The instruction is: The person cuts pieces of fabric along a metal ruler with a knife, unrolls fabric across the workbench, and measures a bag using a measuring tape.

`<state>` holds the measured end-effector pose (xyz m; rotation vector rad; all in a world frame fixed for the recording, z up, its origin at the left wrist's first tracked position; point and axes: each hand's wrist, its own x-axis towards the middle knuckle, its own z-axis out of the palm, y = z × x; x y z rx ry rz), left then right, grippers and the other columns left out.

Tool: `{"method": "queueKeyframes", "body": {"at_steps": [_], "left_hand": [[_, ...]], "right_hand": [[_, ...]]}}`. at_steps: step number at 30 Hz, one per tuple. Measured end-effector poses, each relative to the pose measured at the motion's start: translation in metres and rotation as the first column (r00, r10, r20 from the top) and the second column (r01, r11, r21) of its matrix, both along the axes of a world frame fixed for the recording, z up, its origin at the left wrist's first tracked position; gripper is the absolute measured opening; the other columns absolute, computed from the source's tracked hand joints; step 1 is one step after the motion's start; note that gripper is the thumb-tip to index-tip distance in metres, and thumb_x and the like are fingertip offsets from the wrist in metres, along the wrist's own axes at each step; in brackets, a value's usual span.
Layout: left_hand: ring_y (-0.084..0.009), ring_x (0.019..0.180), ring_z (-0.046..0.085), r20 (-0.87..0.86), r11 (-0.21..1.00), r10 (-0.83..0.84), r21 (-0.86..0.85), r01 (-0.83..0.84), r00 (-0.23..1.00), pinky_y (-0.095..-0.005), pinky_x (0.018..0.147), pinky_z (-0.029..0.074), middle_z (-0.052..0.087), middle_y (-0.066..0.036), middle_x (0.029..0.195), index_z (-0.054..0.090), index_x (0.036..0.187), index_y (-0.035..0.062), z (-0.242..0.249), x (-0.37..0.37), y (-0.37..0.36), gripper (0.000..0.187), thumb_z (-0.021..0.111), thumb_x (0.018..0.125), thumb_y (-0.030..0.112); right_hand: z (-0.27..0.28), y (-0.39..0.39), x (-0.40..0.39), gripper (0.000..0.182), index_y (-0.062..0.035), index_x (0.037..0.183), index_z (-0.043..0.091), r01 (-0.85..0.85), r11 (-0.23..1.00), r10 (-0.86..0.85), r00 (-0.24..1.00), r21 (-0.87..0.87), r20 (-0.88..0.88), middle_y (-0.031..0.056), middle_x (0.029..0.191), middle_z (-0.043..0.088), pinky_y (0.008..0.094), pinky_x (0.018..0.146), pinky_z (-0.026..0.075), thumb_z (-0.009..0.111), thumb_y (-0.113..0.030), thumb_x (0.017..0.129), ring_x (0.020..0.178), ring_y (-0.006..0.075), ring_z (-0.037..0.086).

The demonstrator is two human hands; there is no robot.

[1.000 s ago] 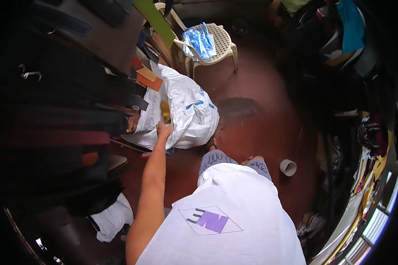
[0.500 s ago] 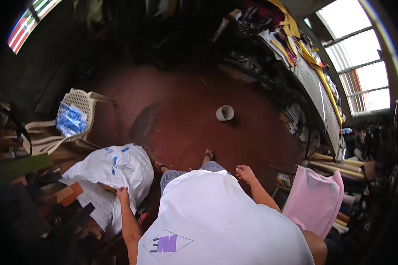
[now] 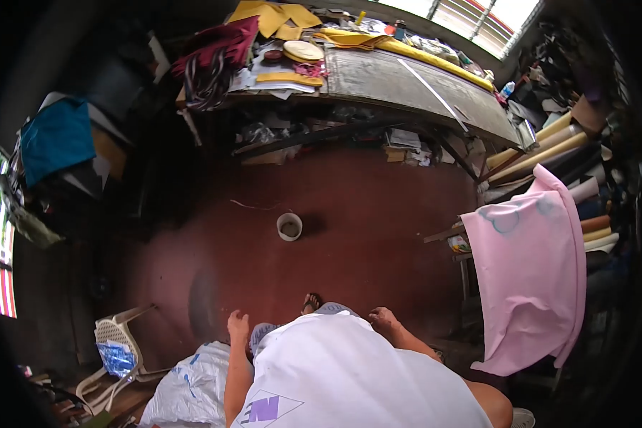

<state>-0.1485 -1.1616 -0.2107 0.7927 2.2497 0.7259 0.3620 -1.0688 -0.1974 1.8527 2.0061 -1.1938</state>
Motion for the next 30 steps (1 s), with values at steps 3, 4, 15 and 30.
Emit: {"method": "queueKeyframes", "body": {"at_steps": [3, 4, 15, 30], "left_hand": [[-0.0301, 0.112, 0.067, 0.224, 0.954, -0.286, 0.16, 0.255, 0.932, -0.0366, 0.092, 0.053, 0.066, -0.022, 0.124, 0.059, 0.127, -0.0028, 0.082, 0.086, 0.138, 0.046, 0.067, 0.089, 0.021], [-0.0287, 0.111, 0.067, 0.26, 0.925, -0.37, 0.194, 0.327, 0.892, -0.0361, 0.092, 0.053, 0.065, -0.022, 0.125, 0.057, 0.13, -0.0025, 0.098, 0.113, 0.176, 0.047, 0.066, 0.09, 0.019], [-0.0253, 0.116, 0.063, 0.249, 0.19, -0.968, 0.638, 0.746, 0.034, -0.0366, 0.094, 0.052, 0.06, -0.016, 0.132, 0.054, 0.137, 0.0044, 0.31, 0.293, 0.459, 0.05, 0.066, 0.094, 0.026], [-0.0399, 0.117, 0.059, -0.464, -0.501, -0.713, 0.862, -0.079, -0.525, -0.0486, 0.098, 0.048, 0.057, -0.026, 0.129, 0.053, 0.131, -0.0078, 0.52, 0.482, 0.735, 0.043, 0.062, 0.094, 0.013]], "right_hand": [[0.011, 0.044, 0.039, 0.039, 0.0, 0.123, 0.065, 0.384, 0.921, -0.384, 0.923, -0.068, 0.007, 0.0201, 0.118, 0.069, 0.04, 0.092, 0.054, 0.064, -0.024, 0.092, 0.105, 0.0299, 0.068], [0.014, 0.058, 0.049, 0.039, 0.0001, 0.123, 0.065, 0.424, 0.905, -0.425, 0.905, -0.042, -0.019, 0.0197, 0.116, 0.069, 0.0395, 0.091, 0.054, 0.064, -0.024, 0.092, 0.103, 0.0292, 0.069], [-0.02, 0.134, 0.069, 0.041, -0.0005, 0.122, 0.065, 0.595, 0.776, -0.628, 0.759, -0.209, -0.172, 0.0183, 0.108, 0.072, 0.0373, 0.086, 0.055, 0.067, -0.027, 0.091, 0.097, 0.0267, 0.071], [0.026, 0.394, 0.272, 0.041, 0.0021, 0.118, 0.066, 0.904, 0.41, -0.911, 0.399, -0.12, -0.102, 0.0199, 0.102, 0.073, 0.0392, 0.086, 0.055, 0.065, -0.029, 0.09, 0.094, 0.0283, 0.071]]}}
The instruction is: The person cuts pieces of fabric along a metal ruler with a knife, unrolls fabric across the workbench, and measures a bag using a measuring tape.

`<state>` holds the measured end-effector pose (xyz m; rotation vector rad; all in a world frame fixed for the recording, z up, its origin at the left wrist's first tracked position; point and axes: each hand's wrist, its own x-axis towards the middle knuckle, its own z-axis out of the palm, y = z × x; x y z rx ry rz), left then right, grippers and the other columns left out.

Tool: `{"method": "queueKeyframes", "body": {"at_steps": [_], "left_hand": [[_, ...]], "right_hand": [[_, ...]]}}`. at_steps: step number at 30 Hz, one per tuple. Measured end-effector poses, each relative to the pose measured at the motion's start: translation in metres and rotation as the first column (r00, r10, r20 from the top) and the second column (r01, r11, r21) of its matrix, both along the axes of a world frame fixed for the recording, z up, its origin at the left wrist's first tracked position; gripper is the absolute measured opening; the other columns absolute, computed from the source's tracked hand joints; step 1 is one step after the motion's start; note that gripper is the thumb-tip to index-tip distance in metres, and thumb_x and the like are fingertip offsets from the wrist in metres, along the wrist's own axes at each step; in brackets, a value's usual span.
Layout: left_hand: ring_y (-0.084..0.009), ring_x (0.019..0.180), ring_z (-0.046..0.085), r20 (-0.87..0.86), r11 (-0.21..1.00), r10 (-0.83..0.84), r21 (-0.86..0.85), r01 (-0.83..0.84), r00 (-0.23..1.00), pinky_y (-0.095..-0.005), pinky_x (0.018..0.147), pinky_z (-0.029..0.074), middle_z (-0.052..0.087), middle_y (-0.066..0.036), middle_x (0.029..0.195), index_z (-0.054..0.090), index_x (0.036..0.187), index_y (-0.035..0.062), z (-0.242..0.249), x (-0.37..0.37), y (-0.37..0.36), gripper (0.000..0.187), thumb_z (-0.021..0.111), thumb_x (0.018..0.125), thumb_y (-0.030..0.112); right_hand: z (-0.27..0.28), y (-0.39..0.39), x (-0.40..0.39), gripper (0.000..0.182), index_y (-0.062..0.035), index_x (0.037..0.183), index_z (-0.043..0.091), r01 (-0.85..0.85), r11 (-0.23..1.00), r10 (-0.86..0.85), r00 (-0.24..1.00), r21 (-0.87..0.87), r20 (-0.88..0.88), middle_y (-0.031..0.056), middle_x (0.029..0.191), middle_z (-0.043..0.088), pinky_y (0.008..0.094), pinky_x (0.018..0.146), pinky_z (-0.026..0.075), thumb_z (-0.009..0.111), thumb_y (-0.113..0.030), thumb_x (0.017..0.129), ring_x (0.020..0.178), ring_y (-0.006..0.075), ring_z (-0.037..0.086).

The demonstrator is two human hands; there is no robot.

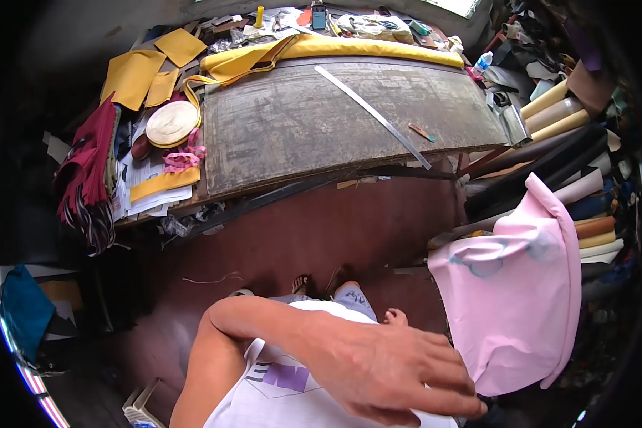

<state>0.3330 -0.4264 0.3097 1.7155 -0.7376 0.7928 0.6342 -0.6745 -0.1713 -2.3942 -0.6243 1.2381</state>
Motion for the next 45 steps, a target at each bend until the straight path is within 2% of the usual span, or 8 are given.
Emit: {"method": "queueKeyframes", "body": {"at_steps": [4, 11, 14, 16, 20, 27, 36, 45], "left_hand": [[-0.031, 0.106, 0.063, 0.256, 0.945, 0.328, -0.094, -0.314, 0.909, -0.0428, 0.087, 0.05, 0.063, -0.019, 0.117, 0.058, 0.13, 0.0002, -0.011, 0.046, 0.027, 0.036, 0.055, 0.097, 0.014], [-0.0378, 0.112, 0.064, -0.131, 0.895, 0.441, -0.007, -0.446, 0.888, -0.0453, 0.092, 0.052, 0.06, -0.026, 0.126, 0.057, 0.128, -0.0075, -0.036, 0.068, 0.192, 0.041, 0.065, 0.092, 0.01], [-0.0344, 0.11, 0.065, -0.498, 0.523, 0.748, 0.037, -0.852, 0.438, -0.0407, 0.086, 0.056, 0.062, -0.02, 0.126, 0.059, 0.128, -0.0028, -0.068, 0.082, 0.245, 0.043, 0.069, 0.087, 0.007], [-0.0342, 0.11, 0.064, -0.569, 0.233, 0.822, 0.333, -0.914, 0.003, -0.0422, 0.089, 0.055, 0.063, -0.016, 0.123, 0.06, 0.125, 0.0004, -0.112, 0.089, 0.278, 0.041, 0.068, 0.086, 0.007], [-0.0339, 0.114, 0.06, -0.517, 0.102, 0.805, 0.601, -0.793, -0.289, -0.0433, 0.095, 0.05, 0.063, -0.016, 0.12, 0.061, 0.123, 0.0015, -0.19, 0.076, 0.345, 0.039, 0.068, 0.085, 0.007], [-0.0338, 0.121, 0.055, -0.415, -0.009, 0.82, 0.68, -0.733, -0.395, -0.0444, 0.102, 0.045, 0.06, -0.018, 0.125, 0.062, 0.12, 0.001, -0.234, 0.017, 0.482, 0.037, 0.067, 0.084, 0.009], [-0.0443, 0.132, 0.043, -0.212, -0.127, 0.764, 0.877, -0.463, -0.61, -0.0573, 0.107, 0.036, 0.046, -0.026, 0.14, 0.069, 0.104, 0.0037, -0.346, -0.083, 0.681, 0.025, 0.06, 0.086, 0.018], [-0.0332, 0.107, 0.056, -0.129, -0.094, 0.808, 0.935, -0.343, -0.575, -0.0548, 0.099, 0.037, 0.059, -0.014, 0.101, 0.069, 0.082, 0.0069, -0.404, -0.13, 0.733, 0.013, 0.064, 0.08, 0.019]], "right_hand": [[0.023, 0.135, 0.015, 0.038, 0.0004, 0.121, 0.064, -0.336, 0.91, 0.28, 0.93, 0.242, 0.238, 0.0157, 0.088, 0.073, 0.0362, 0.077, 0.056, 0.063, -0.023, 0.091, 0.082, 0.0232, 0.072], [0.08, 0.377, 0.069, 0.033, 0.0004, 0.12, 0.064, -0.526, 0.706, 0.436, 0.851, 0.475, 0.294, 0.0206, 0.105, 0.071, 0.0379, 0.086, 0.054, 0.063, -0.017, 0.092, 0.097, 0.0305, 0.07], [0.102, 0.469, 0.079, 0.027, 0.0005, 0.114, 0.065, -0.622, 0.544, 0.508, 0.778, 0.563, 0.369, 0.017, 0.093, 0.068, 0.0402, 0.077, 0.055, 0.064, -0.011, 0.09, 0.084, 0.0319, 0.068], [0.132, 0.531, 0.071, 0.027, 0.0001, 0.115, 0.064, -0.693, 0.451, 0.606, 0.7, 0.562, 0.377, 0.0176, 0.097, 0.067, 0.0401, 0.078, 0.055, 0.064, -0.011, 0.09, 0.085, 0.0325, 0.068], [0.125, 0.635, 0.043, 0.039, -0.001, 0.127, 0.058, -0.87, 0.319, 0.683, 0.486, 0.377, 0.546, 0.0197, 0.125, 0.059, 0.0441, 0.096, 0.048, 0.065, -0.013, 0.09, 0.115, 0.0358, 0.058], [0.066, 0.707, -0.027, 0.054, -0.0039, 0.141, 0.049, -0.913, 0.329, 0.443, 0.376, 0.242, 0.814, 0.0197, 0.152, 0.039, 0.0488, 0.115, 0.026, 0.059, -0.031, 0.096, 0.144, 0.0356, 0.031], [0.073, 0.713, -0.04, 0.055, -0.0078, 0.143, 0.046, -0.906, 0.389, 0.464, 0.351, 0.168, 0.813, 0.0171, 0.152, 0.039, 0.0502, 0.114, 0.027, 0.06, -0.027, 0.093, 0.144, 0.0349, 0.032], [0.079, 0.719, -0.047, 0.058, -0.0105, 0.146, 0.042, -0.904, 0.416, 0.519, 0.322, 0.095, 0.792, 0.0157, 0.154, 0.036, 0.0515, 0.114, 0.026, 0.059, -0.024, 0.092, 0.145, 0.0342, 0.03]]}}
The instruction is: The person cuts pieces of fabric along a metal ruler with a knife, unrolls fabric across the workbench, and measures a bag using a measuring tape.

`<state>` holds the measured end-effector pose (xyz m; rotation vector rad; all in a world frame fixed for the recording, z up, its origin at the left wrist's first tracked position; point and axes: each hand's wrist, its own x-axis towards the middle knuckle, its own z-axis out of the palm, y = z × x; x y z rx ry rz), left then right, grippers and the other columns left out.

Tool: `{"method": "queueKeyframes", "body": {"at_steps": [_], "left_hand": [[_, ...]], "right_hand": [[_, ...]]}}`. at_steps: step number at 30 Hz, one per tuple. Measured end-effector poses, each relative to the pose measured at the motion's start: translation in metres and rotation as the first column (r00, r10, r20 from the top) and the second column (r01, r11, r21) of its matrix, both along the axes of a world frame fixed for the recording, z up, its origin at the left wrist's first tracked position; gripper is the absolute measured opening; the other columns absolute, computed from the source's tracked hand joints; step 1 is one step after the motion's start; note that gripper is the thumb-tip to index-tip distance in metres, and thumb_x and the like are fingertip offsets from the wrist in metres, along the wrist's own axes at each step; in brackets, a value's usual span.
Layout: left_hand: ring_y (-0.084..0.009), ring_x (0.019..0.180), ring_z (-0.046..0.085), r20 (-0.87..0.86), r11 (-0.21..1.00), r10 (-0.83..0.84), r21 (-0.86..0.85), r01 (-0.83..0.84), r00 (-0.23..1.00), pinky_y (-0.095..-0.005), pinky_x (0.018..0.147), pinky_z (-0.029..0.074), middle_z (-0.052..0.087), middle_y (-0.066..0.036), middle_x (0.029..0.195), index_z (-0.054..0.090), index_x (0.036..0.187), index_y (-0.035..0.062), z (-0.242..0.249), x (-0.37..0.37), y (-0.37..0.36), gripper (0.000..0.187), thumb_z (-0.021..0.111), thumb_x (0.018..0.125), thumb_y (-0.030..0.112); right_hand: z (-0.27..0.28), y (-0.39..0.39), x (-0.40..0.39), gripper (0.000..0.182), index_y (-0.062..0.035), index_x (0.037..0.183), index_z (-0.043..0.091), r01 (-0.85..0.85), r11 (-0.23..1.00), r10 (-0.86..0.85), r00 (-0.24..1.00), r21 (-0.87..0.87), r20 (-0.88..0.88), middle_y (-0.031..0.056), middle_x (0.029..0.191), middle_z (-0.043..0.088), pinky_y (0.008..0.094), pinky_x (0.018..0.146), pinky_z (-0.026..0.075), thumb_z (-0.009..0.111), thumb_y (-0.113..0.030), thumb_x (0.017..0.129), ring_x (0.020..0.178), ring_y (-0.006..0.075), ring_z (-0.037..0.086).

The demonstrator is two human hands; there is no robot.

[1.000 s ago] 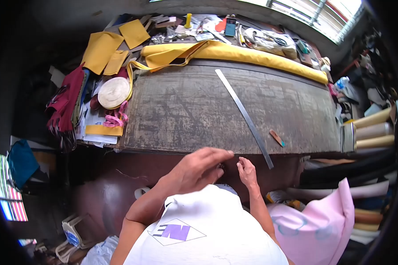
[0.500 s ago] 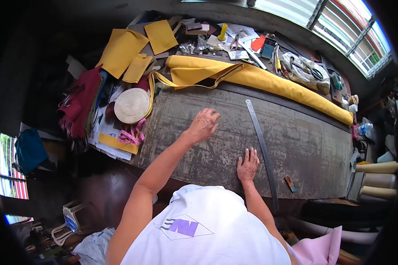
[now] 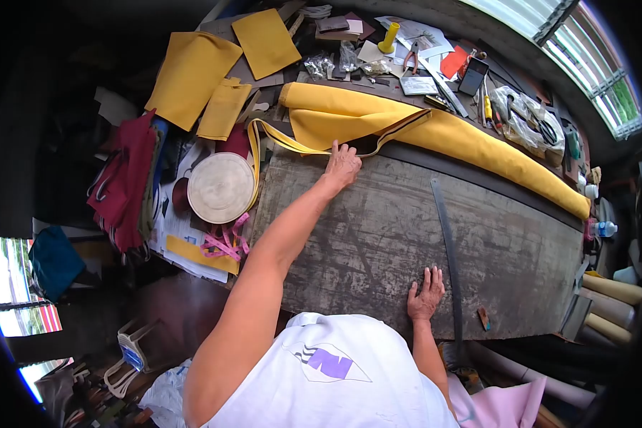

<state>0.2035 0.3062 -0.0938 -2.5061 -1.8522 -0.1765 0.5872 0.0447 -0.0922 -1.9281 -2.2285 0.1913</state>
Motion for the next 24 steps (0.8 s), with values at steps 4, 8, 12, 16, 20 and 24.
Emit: {"method": "queueKeyframes", "body": {"at_steps": [4, 8, 12, 16, 20, 24], "left_hand": [[-0.0315, 0.087, 0.059, 0.285, 0.99, -0.036, 0.138, -0.003, 0.958, -0.0444, 0.079, 0.045, 0.057, -0.013, 0.09, 0.063, 0.089, 0.0061, 0.069, -0.055, -0.044, 0.011, 0.061, 0.078, 0.005], [-0.0326, 0.091, 0.058, 0.223, 0.893, 0.252, 0.32, -0.315, 0.942, -0.045, 0.081, 0.045, 0.059, -0.012, 0.09, 0.063, 0.09, 0.0053, 0.167, -0.195, -0.117, 0.016, 0.06, 0.075, 0.001], [-0.032, 0.112, 0.054, -0.09, 0.616, 0.778, 0.3, -0.728, 0.621, -0.0485, 0.092, 0.045, 0.059, -0.01, 0.111, 0.067, 0.101, 0.0102, 0.189, -0.32, -0.222, 0.023, 0.062, 0.078, 0.007], [-0.0391, 0.137, 0.039, -0.126, 0.47, 0.881, 0.143, -0.871, 0.455, -0.0537, 0.11, 0.036, 0.04, -0.023, 0.148, 0.061, 0.126, 0.0088, 0.16, -0.346, -0.272, 0.041, 0.064, 0.085, 0.015], [-0.0415, 0.135, 0.041, 0.148, 0.764, 0.645, -0.085, -0.64, 0.75, -0.0487, 0.111, 0.036, 0.044, -0.026, 0.144, 0.061, 0.119, -0.0003, 0.101, -0.261, -0.268, 0.036, 0.065, 0.086, 0.013], [-0.0419, 0.135, 0.042, 0.401, 0.864, 0.487, -0.353, -0.36, 0.776, -0.0476, 0.112, 0.034, 0.045, -0.024, 0.145, 0.06, 0.12, -0.0005, 0.063, -0.073, -0.261, 0.035, 0.064, 0.087, 0.012]], "right_hand": [[-0.006, -0.001, 0.002, 0.057, -0.0109, 0.146, 0.041, -0.013, 1.0, 0.013, 0.999, 0.014, 0.032, 0.0149, 0.155, 0.035, 0.0512, 0.114, 0.026, 0.058, -0.026, 0.094, 0.146, 0.0336, 0.029], [-0.007, -0.002, 0.003, 0.058, -0.0103, 0.147, 0.041, -0.016, 1.0, 0.016, 1.0, 0.015, 0.027, 0.015, 0.154, 0.036, 0.051, 0.114, 0.026, 0.057, -0.027, 0.094, 0.145, 0.034, 0.03], [-0.003, -0.001, 0.004, 0.059, -0.0092, 0.146, 0.043, -0.02, 1.0, 0.02, 1.0, 0.022, 0.008, 0.0155, 0.154, 0.036, 0.0497, 0.114, 0.026, 0.059, -0.027, 0.092, 0.145, 0.0343, 0.03], [0.0, -0.001, 0.005, 0.058, -0.0086, 0.145, 0.044, -0.029, 0.999, 0.03, 0.999, 0.04, -0.022, 0.0156, 0.153, 0.037, 0.0487, 0.114, 0.027, 0.061, -0.027, 0.092, 0.144, 0.0338, 0.031], [0.017, 0.0, 0.016, 0.051, -0.0055, 0.137, 0.052, 0.009, 1.0, -0.005, 0.993, 0.029, -0.117, 0.0164, 0.145, 0.045, 0.046, 0.11, 0.034, 0.065, -0.02, 0.09, 0.138, 0.0341, 0.041], [0.03, -0.026, 0.068, 0.041, -0.0026, 0.126, 0.058, 0.229, 0.972, -0.212, 0.954, 0.059, -0.213, 0.0173, 0.13, 0.055, 0.045, 0.104, 0.042, 0.067, -0.012, 0.087, 0.124, 0.0361, 0.051]]}}
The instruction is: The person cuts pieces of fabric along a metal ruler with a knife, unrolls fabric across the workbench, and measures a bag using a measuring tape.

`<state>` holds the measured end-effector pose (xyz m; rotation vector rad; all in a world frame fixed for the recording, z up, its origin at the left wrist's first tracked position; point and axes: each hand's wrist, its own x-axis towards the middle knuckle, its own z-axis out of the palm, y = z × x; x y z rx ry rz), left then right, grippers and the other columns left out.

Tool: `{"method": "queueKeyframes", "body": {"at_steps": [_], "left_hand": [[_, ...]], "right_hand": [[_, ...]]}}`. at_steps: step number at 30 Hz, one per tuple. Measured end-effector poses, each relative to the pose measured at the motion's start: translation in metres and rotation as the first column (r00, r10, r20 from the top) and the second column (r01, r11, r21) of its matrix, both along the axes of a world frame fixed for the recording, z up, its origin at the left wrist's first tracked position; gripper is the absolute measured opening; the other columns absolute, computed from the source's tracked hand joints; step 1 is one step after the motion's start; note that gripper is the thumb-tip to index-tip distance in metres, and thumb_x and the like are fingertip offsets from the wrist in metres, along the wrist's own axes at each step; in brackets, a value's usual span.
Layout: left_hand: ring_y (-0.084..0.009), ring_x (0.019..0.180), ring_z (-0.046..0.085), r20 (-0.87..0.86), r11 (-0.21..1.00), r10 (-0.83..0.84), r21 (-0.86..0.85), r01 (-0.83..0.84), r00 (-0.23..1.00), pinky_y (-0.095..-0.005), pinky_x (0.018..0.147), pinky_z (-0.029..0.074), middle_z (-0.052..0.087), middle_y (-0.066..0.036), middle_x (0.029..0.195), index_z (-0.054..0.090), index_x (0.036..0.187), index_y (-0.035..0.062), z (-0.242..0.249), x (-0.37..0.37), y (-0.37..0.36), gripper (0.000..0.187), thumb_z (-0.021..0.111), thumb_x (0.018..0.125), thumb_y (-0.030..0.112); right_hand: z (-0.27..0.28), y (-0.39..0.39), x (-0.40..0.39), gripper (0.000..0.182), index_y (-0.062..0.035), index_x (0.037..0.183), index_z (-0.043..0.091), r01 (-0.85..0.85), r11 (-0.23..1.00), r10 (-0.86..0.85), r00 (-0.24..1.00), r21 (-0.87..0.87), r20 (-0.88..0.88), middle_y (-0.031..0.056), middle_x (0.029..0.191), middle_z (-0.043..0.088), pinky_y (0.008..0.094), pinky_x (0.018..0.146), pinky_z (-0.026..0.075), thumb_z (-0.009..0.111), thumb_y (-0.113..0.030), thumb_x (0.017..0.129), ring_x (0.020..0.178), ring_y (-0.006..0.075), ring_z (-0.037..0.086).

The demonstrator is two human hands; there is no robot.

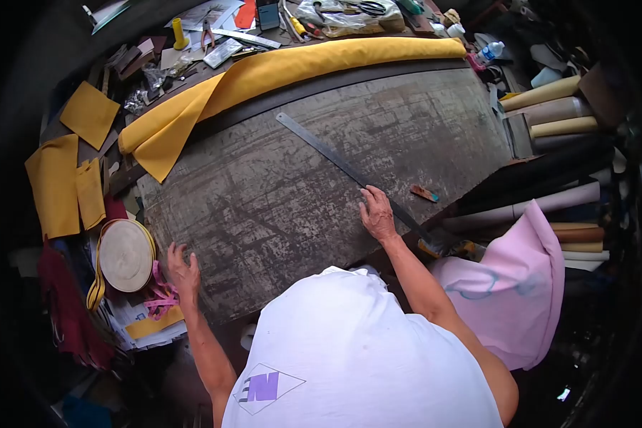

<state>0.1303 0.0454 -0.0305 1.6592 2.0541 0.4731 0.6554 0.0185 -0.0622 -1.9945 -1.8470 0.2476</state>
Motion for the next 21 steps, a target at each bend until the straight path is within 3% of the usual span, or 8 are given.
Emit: {"method": "queueKeyframes", "body": {"at_steps": [3, 5, 7, 11, 13, 16, 19, 21], "left_hand": [[-0.042, 0.143, 0.031, 0.123, 0.968, -0.218, -0.102, 0.231, 0.968, -0.0506, 0.117, 0.028, 0.037, -0.024, 0.151, 0.057, 0.13, 0.0032, -0.024, 0.135, -0.022, 0.043, 0.066, 0.089, 0.015], [-0.0443, 0.148, 0.018, 0.058, 0.892, -0.447, -0.047, 0.449, 0.893, -0.0574, 0.119, 0.018, 0.028, -0.023, 0.157, 0.052, 0.138, 0.0065, -0.033, 0.207, -0.046, 0.054, 0.068, 0.09, 0.023], [-0.0464, 0.15, 0.008, 0.017, 0.842, -0.538, -0.032, 0.538, 0.843, -0.062, 0.119, 0.009, 0.019, -0.021, 0.161, 0.049, 0.143, 0.0082, -0.046, 0.26, -0.061, 0.061, 0.067, 0.091, 0.033], [-0.0457, 0.151, 0.004, -0.298, 0.835, -0.499, 0.084, 0.544, 0.813, -0.063, 0.119, 0.004, 0.014, -0.02, 0.163, 0.047, 0.146, 0.0109, -0.069, 0.285, -0.073, 0.064, 0.063, 0.092, 0.041], [-0.041, 0.152, 0.006, -0.33, 0.864, -0.448, 0.079, 0.497, 0.831, -0.0606, 0.121, 0.005, 0.016, -0.015, 0.164, 0.046, 0.146, 0.0141, -0.069, 0.294, -0.072, 0.06, 0.061, 0.093, 0.039], [-0.0354, 0.152, 0.009, -0.364, 0.9, -0.371, 0.085, 0.427, 0.854, -0.0566, 0.123, 0.007, 0.019, -0.009, 0.164, 0.043, 0.146, 0.0183, -0.065, 0.305, -0.073, 0.057, 0.059, 0.093, 0.033], [-0.0355, 0.152, 0.009, -0.351, 0.909, -0.365, 0.067, 0.412, 0.862, -0.0564, 0.123, 0.007, 0.02, -0.009, 0.163, 0.042, 0.146, 0.0197, -0.064, 0.308, -0.074, 0.058, 0.059, 0.092, 0.033], [-0.0358, 0.152, 0.012, -0.362, 0.911, -0.352, 0.081, 0.405, 0.863, -0.0562, 0.123, 0.009, 0.022, -0.01, 0.162, 0.043, 0.144, 0.0184, -0.063, 0.311, -0.073, 0.057, 0.059, 0.091, 0.032]], "right_hand": [[0.01, -0.021, 0.059, 0.036, -0.0009, 0.12, 0.06, 0.178, 0.983, -0.177, 0.984, 0.049, -0.02, 0.0171, 0.119, 0.06, 0.0445, 0.1, 0.045, 0.066, -0.007, 0.085, 0.116, 0.0367, 0.055], [0.004, -0.033, 0.11, 0.036, -0.001, 0.119, 0.06, 0.263, 0.963, -0.263, 0.965, 0.054, 0.006, 0.0169, 0.119, 0.06, 0.0445, 0.099, 0.046, 0.066, -0.007, 0.084, 0.116, 0.0363, 0.055], [0.006, -0.034, 0.148, 0.039, -0.0023, 0.12, 0.061, 0.248, 0.968, -0.25, 0.968, 0.05, 0.038, 0.0161, 0.118, 0.06, 0.0451, 0.098, 0.046, 0.069, -0.01, 0.083, 0.113, 0.0361, 0.056], [0.0, -0.026, 0.198, 0.052, -0.0077, 0.126, 0.059, 0.132, 0.988, -0.128, 0.991, -0.079, 0.047, 0.012, 0.118, 0.059, 0.046, 0.098, 0.045, 0.078, -0.019, 0.079, 0.114, 0.035, 0.054], [-0.001, -0.021, 0.206, 0.053, -0.0095, 0.124, 0.06, 0.08, 0.976, -0.066, 0.995, -0.202, 0.075, 0.0113, 0.115, 0.058, 0.0468, 0.097, 0.045, 0.08, -0.02, 0.076, 0.112, 0.0343, 0.054], [-0.008, -0.014, 0.215, 0.046, -0.0096, 0.115, 0.062, 0.032, 0.983, -0.031, 0.999, -0.182, 0.007, 0.0109, 0.111, 0.059, 0.0469, 0.094, 0.045, 0.081, -0.019, 0.074, 0.109, 0.0334, 0.055], [0.002, -0.002, 0.219, 0.036, -0.0095, 0.103, 0.062, 0.007, 0.941, -0.023, 0.999, -0.338, -0.043, 0.0111, 0.107, 0.06, 0.0467, 0.093, 0.045, 0.081, -0.016, 0.074, 0.108, 0.0328, 0.056], [-0.002, 0.002, 0.222, 0.025, -0.0079, 0.097, 0.062, -0.075, 0.948, 0.05, 0.995, -0.311, -0.087, 0.0115, 0.1, 0.06, 0.0465, 0.088, 0.048, 0.077, -0.013, 0.078, 0.102, 0.0346, 0.058]]}}
